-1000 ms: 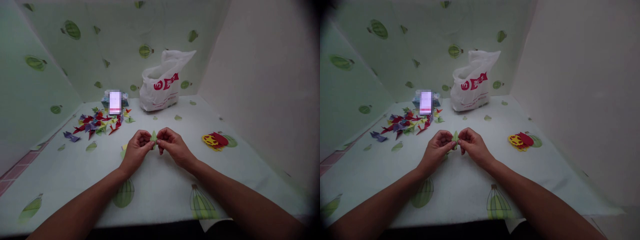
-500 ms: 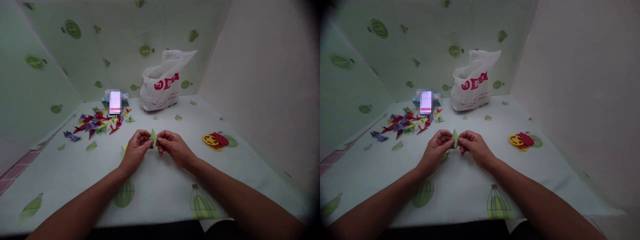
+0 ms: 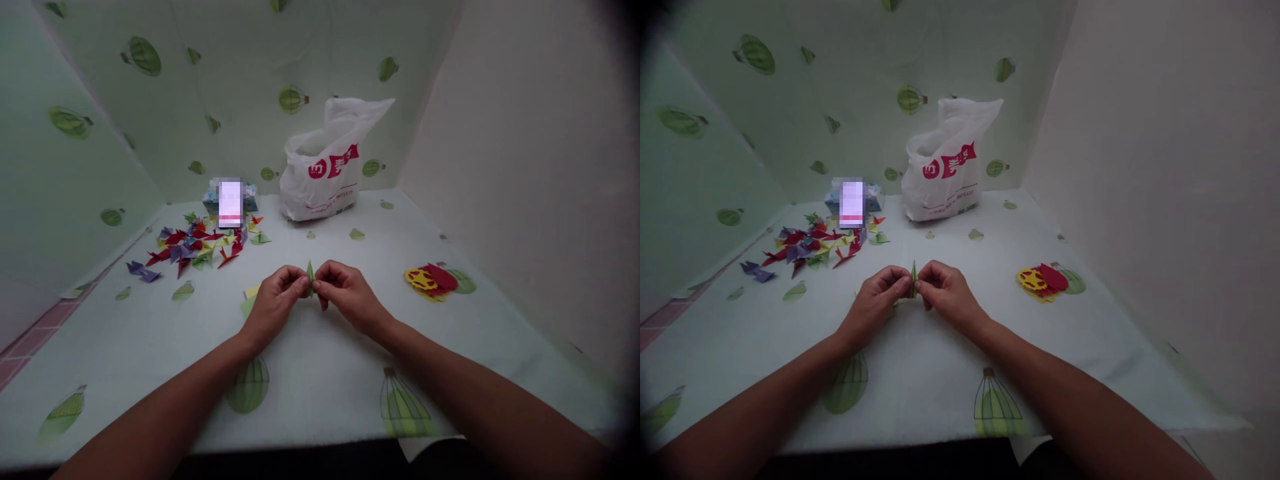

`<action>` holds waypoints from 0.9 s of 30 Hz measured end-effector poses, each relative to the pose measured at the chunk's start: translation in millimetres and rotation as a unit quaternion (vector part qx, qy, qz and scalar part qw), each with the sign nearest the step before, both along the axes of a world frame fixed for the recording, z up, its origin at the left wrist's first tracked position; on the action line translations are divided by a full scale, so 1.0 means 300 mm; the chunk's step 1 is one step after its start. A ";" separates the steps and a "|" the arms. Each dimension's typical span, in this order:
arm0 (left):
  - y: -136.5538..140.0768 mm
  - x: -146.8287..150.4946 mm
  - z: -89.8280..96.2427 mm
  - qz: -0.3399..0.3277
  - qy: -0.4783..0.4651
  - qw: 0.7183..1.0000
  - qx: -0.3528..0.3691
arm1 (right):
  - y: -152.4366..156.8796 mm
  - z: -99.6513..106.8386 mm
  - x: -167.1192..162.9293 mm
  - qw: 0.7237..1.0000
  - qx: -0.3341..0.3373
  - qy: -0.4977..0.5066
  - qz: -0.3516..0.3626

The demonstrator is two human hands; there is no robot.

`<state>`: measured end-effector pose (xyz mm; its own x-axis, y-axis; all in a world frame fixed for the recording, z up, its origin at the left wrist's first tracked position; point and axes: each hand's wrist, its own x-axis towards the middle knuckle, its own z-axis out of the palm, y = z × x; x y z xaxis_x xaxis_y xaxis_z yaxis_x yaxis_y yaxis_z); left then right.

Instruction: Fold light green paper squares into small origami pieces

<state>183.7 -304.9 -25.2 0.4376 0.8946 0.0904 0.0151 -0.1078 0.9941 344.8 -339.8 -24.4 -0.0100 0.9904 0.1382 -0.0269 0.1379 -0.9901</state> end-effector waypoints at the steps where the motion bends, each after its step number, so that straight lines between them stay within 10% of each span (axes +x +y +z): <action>1: 0.001 -0.001 -0.001 0.001 0.003 1.000 0.000 | -0.002 0.004 0.000 1.000 0.007 -0.019 -0.007; 27: 0.000 -0.003 -0.002 0.044 0.011 0.999 -0.010 | 0.002 -0.013 -0.001 0.999 -0.023 0.039 0.010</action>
